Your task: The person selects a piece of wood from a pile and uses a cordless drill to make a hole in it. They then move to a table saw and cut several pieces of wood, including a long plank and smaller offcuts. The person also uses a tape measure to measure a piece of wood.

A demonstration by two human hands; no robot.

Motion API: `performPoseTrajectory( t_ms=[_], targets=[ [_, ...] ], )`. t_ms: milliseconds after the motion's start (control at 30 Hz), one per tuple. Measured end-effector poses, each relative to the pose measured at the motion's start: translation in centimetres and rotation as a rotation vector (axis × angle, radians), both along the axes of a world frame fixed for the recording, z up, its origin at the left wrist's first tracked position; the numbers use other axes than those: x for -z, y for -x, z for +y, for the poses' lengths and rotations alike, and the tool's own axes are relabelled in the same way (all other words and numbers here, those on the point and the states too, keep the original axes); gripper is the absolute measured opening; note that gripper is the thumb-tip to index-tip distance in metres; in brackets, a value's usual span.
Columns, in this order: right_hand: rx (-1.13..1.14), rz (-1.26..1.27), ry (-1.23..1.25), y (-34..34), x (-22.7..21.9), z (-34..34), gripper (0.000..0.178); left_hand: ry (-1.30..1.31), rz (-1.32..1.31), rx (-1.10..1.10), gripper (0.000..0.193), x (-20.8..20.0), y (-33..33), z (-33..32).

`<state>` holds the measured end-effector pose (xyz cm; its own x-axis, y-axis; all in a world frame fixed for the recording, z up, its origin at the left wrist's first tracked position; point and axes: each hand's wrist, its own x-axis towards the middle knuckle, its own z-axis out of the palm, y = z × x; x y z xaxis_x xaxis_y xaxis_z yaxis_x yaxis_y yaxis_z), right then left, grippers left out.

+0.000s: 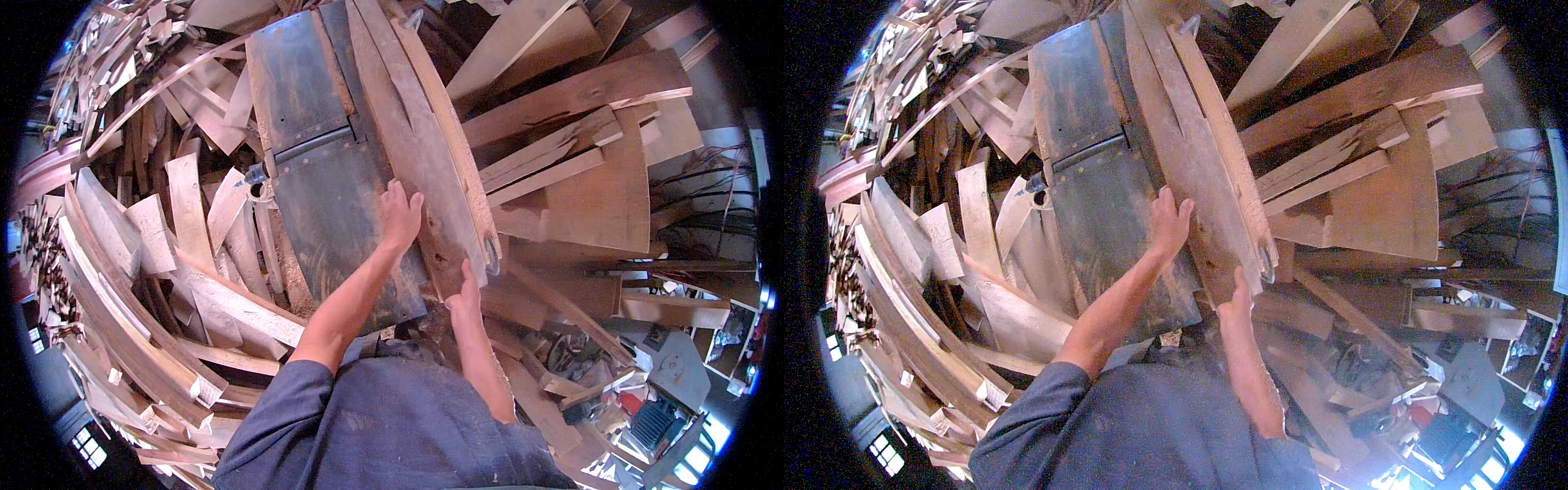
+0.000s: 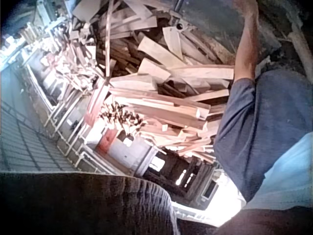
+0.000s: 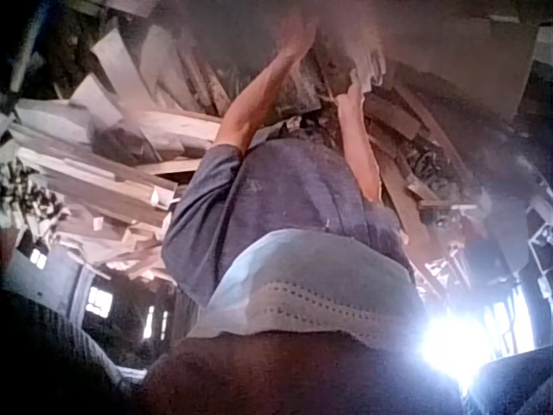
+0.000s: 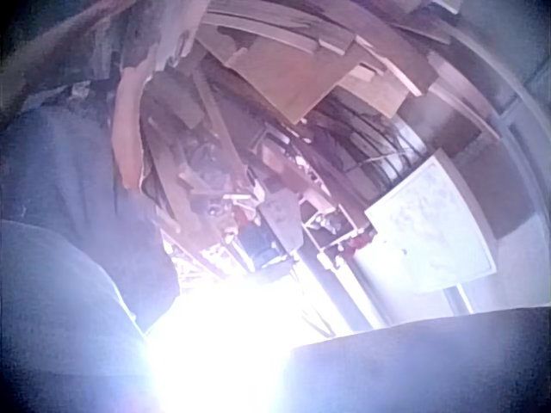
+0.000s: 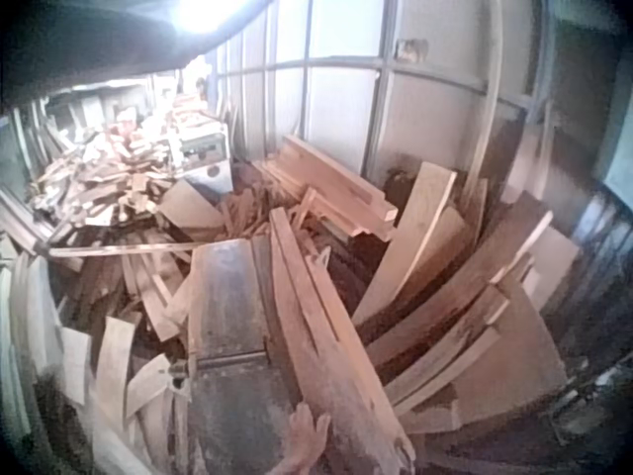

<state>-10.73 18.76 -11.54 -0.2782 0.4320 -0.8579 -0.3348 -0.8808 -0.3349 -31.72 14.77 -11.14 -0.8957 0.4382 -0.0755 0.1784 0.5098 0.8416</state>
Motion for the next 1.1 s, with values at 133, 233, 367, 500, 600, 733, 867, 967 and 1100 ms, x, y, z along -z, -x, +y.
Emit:
performPoseTrajectory(
  t_ms=[133,233,367,500,600,733,867,967,1100],
  targets=[
    [0.002,-0.053,0.023,0.7,0.1,0.2,0.044,-0.028,-0.018,-0.017,0.051,0.4,0.3,0.1],
    [-0.019,-0.026,0.015,0.8,0.6,0.4,0.046,0.005,0.054,-0.014,0.051,1.0,0.8,0.3],
    [-0.031,-0.011,-0.019,0.2,2.3,0.7,0.047,0.001,0.033,0.012,0.052,1.0,1.3,0.5],
    [-0.037,-0.065,-0.069,0.9,2.8,0.6,0.048,0.013,0.062,-0.008,0.053,1.9,1.8,0.6],
    [-0.038,-0.031,-0.09,1.2,2.8,0.7,0.049,0.031,0.071,-0.027,0.053,2.0,2.0,0.9],
    [-0.046,-0.015,-0.037,1.4,3.2,1.1,0.047,0.022,0.053,-0.004,0.049,2.1,2.7,1.0],
    [-0.018,-0.05,0.016,2.6,2.0,1.2,0.045,-0.002,0.083,-0.03,0.041,2.4,3.1,1.2],
    [0.011,-0.119,0.016,2.9,2.2,1.2,0.044,-0.004,0.1,-0.034,0.041,2.3,3.3,1.3],
    [0.033,-0.138,0.026,3.2,2.6,1.5,0.044,0.028,0.103,-0.027,0.047,1.7,3.5,1.3]
  ],
)
